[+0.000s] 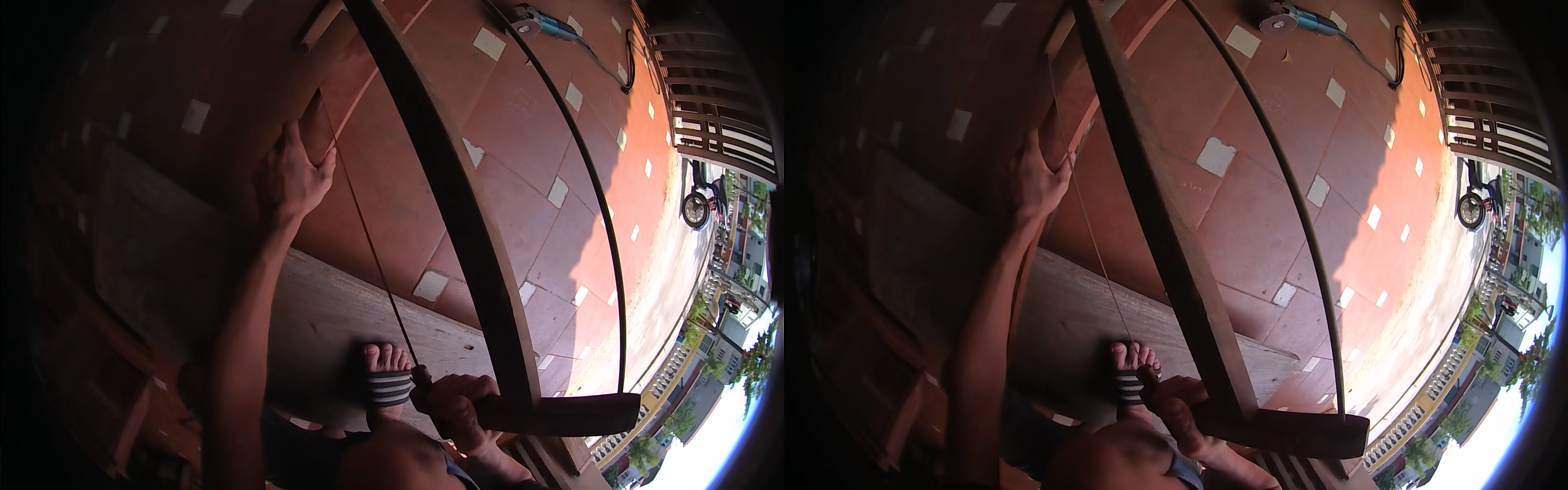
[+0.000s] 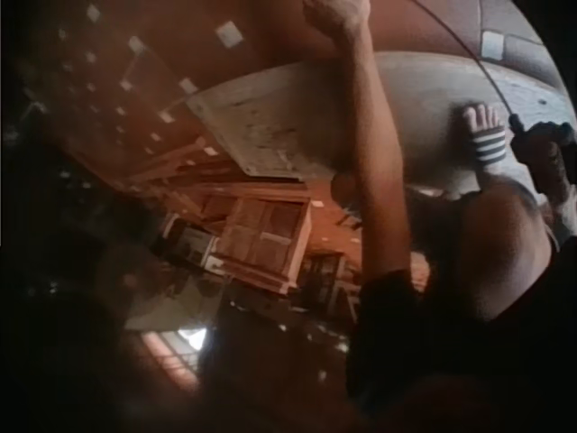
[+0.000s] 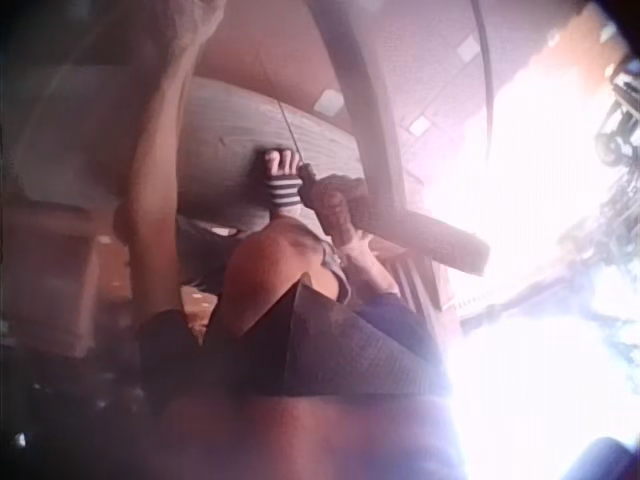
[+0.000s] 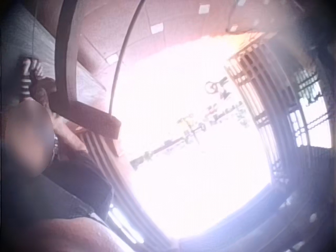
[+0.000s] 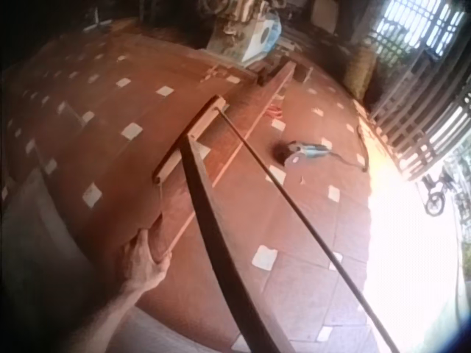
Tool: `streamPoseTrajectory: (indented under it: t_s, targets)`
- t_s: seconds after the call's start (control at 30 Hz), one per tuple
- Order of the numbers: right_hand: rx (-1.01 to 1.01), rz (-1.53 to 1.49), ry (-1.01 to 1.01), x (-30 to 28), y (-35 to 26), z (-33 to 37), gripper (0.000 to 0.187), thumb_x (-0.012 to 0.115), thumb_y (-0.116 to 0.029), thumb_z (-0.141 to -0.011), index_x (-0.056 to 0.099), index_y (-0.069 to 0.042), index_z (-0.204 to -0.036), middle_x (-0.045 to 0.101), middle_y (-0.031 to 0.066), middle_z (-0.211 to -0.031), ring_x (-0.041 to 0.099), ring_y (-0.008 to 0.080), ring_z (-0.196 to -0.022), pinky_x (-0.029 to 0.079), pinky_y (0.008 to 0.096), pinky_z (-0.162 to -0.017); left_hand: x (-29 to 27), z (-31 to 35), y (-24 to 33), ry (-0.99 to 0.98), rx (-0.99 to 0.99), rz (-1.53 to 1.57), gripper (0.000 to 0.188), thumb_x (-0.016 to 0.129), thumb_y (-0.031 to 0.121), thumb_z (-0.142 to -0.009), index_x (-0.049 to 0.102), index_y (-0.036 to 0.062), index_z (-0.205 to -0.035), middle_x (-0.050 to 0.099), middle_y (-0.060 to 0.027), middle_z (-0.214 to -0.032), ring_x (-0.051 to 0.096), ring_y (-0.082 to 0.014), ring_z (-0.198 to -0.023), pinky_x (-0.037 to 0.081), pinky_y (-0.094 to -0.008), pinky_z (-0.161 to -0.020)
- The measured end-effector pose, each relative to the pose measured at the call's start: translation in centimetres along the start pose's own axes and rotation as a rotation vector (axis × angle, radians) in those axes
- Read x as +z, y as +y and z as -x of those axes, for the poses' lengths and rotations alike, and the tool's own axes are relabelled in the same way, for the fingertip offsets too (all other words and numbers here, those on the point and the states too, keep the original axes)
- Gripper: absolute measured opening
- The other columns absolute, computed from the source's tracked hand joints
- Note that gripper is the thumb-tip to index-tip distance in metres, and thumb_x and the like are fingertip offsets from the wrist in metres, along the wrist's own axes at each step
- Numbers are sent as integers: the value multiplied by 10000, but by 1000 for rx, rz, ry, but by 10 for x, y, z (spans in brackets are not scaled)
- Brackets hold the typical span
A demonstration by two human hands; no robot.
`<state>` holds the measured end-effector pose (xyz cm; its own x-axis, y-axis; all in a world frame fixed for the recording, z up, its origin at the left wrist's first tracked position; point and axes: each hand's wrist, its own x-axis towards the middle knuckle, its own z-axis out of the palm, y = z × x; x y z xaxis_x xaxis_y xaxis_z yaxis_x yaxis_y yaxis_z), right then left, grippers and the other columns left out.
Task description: The person uses a hand saw to cut a long wooden plank into smaller pieces. They repeatedly position the plank, saw through it, and set the cut pieces aside on the floor.
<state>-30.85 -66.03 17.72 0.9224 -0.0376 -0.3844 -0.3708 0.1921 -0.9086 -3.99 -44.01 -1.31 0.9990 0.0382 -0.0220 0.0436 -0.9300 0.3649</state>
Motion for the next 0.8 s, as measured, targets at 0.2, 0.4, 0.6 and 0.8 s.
streamPoseTrajectory:
  t_s: [0.2,0.4,0.6,0.8]
  targets:
    - [-116,-52,96,32,30,-81,177,600,-117,-1073,509,-22,-955,669,133,-827,640,173,-730,541,330,-692,-8,7,-4,-42,-37,-8,614,777,401,-889,510,46,-1313,698,-248,-1190,711,-434,-1080,574,-534,-931]
    - [-151,-163,167,75,14,-224,236,685,-115,-1036,569,0,-865,637,91,-678,595,147,-508,497,331,-450,-11,2,13,0,-9,-39,601,751,421,-906,523,40,-1311,695,-250,-1208,706,-440,-1092,570,-535,-945]
    - [-80,39,157,42,8,-97,206,612,-130,-1076,541,20,-953,670,112,-797,655,149,-706,536,292,-640,-2,1,-4,-96,-74,44,619,766,413,-902,520,43,-1332,697,-244,-1223,708,-432,-1102,573,-528,-945]
    - [273,-468,214,-3,22,30,260,632,-215,-1060,460,-52,-953,663,136,-868,636,214,-762,554,430,-781,-5,2,0,-75,-69,48,584,795,368,-881,531,37,-1282,700,-258,-1167,707,-449,-1072,570,-536,-916]
